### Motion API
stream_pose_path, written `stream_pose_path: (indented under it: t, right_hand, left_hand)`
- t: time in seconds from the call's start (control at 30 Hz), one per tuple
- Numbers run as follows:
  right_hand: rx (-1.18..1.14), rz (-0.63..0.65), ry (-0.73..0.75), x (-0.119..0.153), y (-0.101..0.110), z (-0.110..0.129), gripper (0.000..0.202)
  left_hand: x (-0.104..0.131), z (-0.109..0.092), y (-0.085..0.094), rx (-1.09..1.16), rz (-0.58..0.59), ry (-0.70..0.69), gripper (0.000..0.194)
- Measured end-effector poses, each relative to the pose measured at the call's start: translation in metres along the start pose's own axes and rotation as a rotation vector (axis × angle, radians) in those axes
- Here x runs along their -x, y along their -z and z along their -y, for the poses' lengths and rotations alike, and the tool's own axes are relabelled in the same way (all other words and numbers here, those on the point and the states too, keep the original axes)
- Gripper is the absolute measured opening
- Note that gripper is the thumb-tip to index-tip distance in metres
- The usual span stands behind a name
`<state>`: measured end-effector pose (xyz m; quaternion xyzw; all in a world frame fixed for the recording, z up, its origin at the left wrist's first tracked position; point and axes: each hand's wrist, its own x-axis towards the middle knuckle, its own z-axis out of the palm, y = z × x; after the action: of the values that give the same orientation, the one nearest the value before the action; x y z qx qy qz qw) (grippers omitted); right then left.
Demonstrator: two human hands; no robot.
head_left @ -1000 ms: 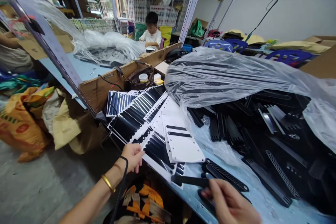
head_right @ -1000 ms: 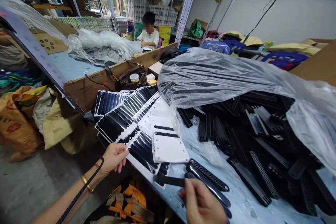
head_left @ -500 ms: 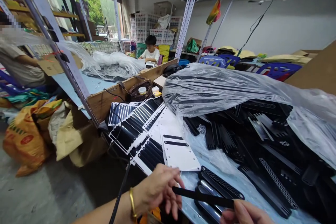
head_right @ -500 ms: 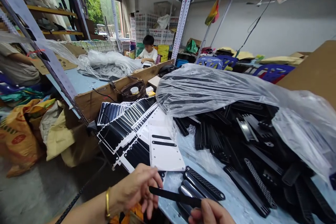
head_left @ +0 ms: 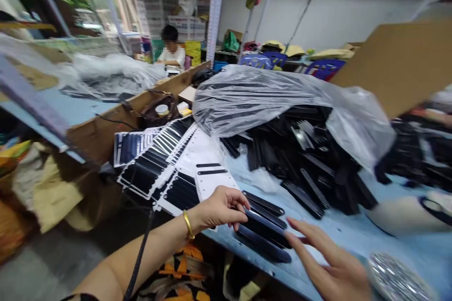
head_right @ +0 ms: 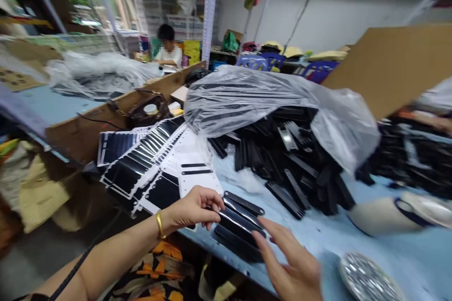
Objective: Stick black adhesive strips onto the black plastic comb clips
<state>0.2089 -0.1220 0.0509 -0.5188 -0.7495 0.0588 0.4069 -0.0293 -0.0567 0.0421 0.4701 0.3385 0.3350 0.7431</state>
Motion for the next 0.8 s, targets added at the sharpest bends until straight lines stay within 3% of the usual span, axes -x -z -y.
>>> stream_pose_path:
  t: [0.17, 0.37, 0.5, 0.57, 0.67, 0.73, 0.8]
  right_hand:
    - [-0.096, 0.146, 0.078, -0.006, -0.005, 0.011, 0.016]
    - [-0.087, 0.116, 0.090, -0.001, -0.012, -0.002, 0.015]
    - [-0.048, 0.128, 0.043, -0.010, -0.003, -0.012, 0.015]
    - [0.003, 0.097, -0.019, -0.014, 0.010, -0.021, 0.012]
    - [0.046, 0.040, -0.208, -0.012, 0.028, -0.042, 0.012]
    - [-0.005, 0.045, -0.394, -0.006, 0.029, -0.055, 0.017]
    - [-0.100, 0.069, -0.546, 0.003, 0.020, -0.065, 0.023]
  left_hand:
    - [-0.014, 0.001, -0.005, 0.013, 0.086, -0.025, 0.026]
    - [-0.032, 0.008, -0.006, 0.002, 0.100, 0.030, 0.028]
    - [-0.045, 0.008, -0.007, -0.083, 0.073, 0.041, 0.029]
    - [-0.049, 0.009, -0.004, -0.277, -0.070, -0.046, 0.026]
    - [-0.050, 0.015, 0.002, -0.704, -0.272, -0.338, 0.013]
    - [-0.048, 0.022, 0.004, -0.942, -0.245, -0.531, 0.011]
    - [-0.047, 0.031, 0.004, -1.139, -0.180, -0.637, 0.012]
